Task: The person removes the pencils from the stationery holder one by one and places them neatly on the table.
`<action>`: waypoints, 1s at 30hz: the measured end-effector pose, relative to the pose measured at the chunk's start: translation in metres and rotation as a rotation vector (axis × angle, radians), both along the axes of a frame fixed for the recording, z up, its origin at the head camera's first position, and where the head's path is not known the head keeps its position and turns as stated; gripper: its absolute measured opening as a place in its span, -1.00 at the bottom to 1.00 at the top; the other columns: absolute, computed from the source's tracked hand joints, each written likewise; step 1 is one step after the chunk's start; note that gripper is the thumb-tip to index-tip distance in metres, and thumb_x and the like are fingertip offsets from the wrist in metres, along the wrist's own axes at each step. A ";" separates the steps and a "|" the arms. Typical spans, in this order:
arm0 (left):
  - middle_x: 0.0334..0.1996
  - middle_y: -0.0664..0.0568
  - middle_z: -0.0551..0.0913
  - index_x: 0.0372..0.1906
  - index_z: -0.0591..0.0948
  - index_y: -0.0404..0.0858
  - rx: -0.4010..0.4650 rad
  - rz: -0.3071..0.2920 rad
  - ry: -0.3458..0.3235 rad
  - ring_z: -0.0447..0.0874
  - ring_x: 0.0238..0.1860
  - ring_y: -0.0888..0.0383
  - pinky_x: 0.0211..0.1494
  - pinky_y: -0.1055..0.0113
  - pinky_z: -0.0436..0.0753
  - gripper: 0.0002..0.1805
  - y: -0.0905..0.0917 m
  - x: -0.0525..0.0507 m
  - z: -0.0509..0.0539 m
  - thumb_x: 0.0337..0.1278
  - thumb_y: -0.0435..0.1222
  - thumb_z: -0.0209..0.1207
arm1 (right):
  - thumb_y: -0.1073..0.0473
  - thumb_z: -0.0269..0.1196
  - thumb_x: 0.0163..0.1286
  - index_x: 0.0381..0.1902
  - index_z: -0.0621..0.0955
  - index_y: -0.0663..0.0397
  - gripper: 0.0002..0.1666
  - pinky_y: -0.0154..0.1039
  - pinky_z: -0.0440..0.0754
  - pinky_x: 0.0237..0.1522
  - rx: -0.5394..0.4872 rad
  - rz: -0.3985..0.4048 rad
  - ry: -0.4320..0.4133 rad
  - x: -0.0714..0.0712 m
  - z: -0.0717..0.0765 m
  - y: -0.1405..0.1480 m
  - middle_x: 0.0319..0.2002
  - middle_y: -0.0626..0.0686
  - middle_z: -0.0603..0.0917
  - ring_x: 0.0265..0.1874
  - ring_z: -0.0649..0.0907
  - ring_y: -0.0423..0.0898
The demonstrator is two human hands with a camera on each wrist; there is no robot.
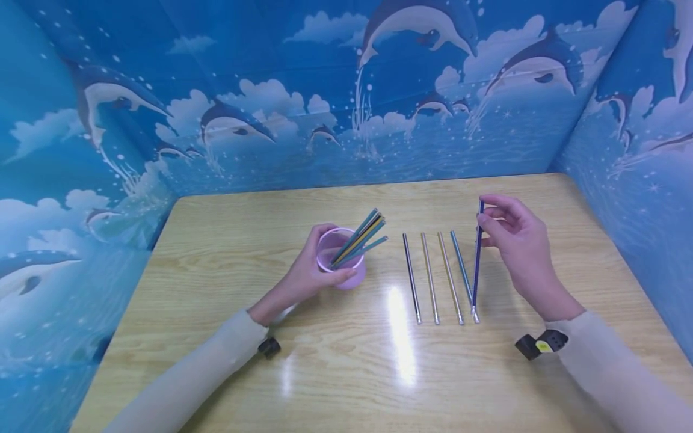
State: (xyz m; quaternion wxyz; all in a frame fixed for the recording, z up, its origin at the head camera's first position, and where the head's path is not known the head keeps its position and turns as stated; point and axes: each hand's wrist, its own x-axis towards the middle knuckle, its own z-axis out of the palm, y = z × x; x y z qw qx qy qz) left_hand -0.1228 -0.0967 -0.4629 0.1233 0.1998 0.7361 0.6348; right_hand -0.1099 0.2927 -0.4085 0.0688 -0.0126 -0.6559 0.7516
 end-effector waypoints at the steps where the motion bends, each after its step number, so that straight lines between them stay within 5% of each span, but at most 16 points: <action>1: 0.38 -0.01 0.58 0.52 0.25 -0.04 0.001 0.002 0.000 0.58 0.40 -0.10 0.42 -0.01 0.63 -0.05 0.000 0.000 0.000 0.16 -0.30 0.61 | 0.39 0.38 0.55 0.33 0.68 0.15 -0.57 -0.37 0.80 -0.26 0.019 0.001 -0.022 -0.001 -0.002 0.003 -0.06 -0.01 0.67 -0.13 0.73 -0.20; 13: 0.38 -0.02 0.57 0.53 0.25 -0.06 0.004 0.003 0.003 0.58 0.41 -0.10 0.42 0.00 0.63 -0.04 0.000 0.000 -0.001 0.15 -0.31 0.61 | 0.41 0.34 0.57 0.18 0.76 -0.05 -0.64 -0.43 0.77 -0.28 0.151 0.063 -0.164 -0.018 -0.029 0.029 -0.15 -0.15 0.73 -0.21 0.71 -0.29; 16: 0.38 -0.02 0.57 0.53 0.25 -0.06 0.000 0.001 0.003 0.58 0.41 -0.11 0.42 -0.01 0.63 -0.04 0.000 0.000 -0.001 0.16 -0.31 0.60 | 0.33 0.31 0.62 0.22 0.73 -0.09 -0.67 -0.41 0.77 -0.28 0.301 0.085 -0.198 -0.021 -0.035 0.033 -0.15 -0.20 0.73 -0.24 0.70 -0.30; 20: 0.38 0.00 0.57 0.52 0.25 -0.04 -0.010 0.001 -0.001 0.59 0.40 -0.09 0.42 -0.01 0.63 -0.06 0.000 0.000 -0.001 0.18 -0.30 0.60 | 0.20 0.28 0.66 0.40 0.59 0.15 -0.57 -0.35 0.80 -0.25 0.528 0.116 -0.247 -0.025 -0.043 0.035 -0.12 -0.25 0.68 -0.24 0.69 -0.32; 24: 0.38 0.01 0.57 0.52 0.25 -0.03 -0.012 0.003 -0.004 0.59 0.40 -0.08 0.42 -0.01 0.63 -0.06 -0.001 0.001 -0.001 0.18 -0.29 0.60 | 0.18 0.26 0.67 0.48 0.46 0.41 -0.42 -0.31 0.82 -0.24 0.638 0.138 -0.264 -0.029 -0.048 0.035 -0.04 -0.06 0.66 -0.24 0.66 -0.35; 30: 0.39 -0.01 0.56 0.53 0.25 -0.07 -0.009 0.002 0.001 0.58 0.41 -0.10 0.43 -0.02 0.62 -0.04 -0.001 0.000 -0.002 0.17 -0.32 0.61 | 0.20 0.25 0.67 0.46 0.48 0.42 -0.44 -0.28 0.83 -0.29 0.771 0.172 -0.281 -0.033 -0.051 0.032 0.10 0.35 0.60 -0.33 0.69 -0.25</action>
